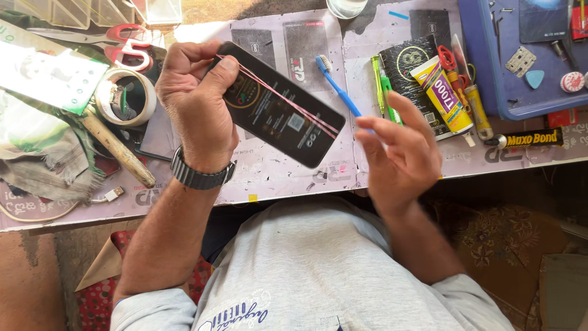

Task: The person wipes the back and sides of a black smartphone with a white cloth. They then inspect the device and use a thin red string to clean the narrow gaps along the phone's edges.

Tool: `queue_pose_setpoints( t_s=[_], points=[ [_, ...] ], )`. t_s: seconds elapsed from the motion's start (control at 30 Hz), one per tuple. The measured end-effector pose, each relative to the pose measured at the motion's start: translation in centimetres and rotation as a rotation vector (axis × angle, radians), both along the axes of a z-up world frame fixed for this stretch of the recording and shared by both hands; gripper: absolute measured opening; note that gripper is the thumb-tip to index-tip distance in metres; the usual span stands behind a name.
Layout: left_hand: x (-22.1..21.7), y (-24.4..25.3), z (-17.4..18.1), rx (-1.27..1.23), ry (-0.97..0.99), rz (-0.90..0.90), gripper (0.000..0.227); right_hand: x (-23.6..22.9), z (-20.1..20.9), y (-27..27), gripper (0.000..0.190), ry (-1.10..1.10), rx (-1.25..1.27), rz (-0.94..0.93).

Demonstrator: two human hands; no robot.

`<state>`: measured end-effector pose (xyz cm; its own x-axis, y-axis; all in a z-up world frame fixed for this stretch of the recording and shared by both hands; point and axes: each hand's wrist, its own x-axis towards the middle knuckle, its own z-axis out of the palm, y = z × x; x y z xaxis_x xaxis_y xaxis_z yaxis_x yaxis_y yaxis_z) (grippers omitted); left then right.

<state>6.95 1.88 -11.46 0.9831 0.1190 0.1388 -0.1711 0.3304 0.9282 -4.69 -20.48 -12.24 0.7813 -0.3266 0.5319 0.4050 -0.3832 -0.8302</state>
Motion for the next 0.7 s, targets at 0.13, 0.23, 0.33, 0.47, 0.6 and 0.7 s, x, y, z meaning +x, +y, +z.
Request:
queue_pose_setpoints(
  t_s=[0.13,0.23,0.33,0.47,0.6,0.7],
  points=[
    [-0.6,0.1,-0.9,0.100,0.060,-0.051,0.018,0.6,-0.2,-2.2,0.048,0.127,0.066,0.532],
    [-0.1,-0.2,-1.3,0.174,0.114,-0.124,0.016,1.2,-0.3,-3.3,0.045,0.140,-0.146,0.640],
    [-0.2,-0.1,-1.5,0.187,0.141,-0.181,0.016,1.4,-0.2,-3.8,0.042,0.136,-0.215,0.676],
    [-0.3,0.0,-1.9,0.202,0.086,-0.203,0.021,0.9,-0.6,-3.1,0.038,0.125,-0.249,0.581],
    [-0.4,-0.4,-2.5,0.190,0.046,-0.174,0.022,0.3,-1.2,-2.5,0.036,0.076,-0.279,0.428],
    [-0.3,-0.6,-2.8,0.208,0.038,-0.160,0.021,0.2,-1.5,-2.3,0.034,0.057,-0.271,0.419]
  ],
)
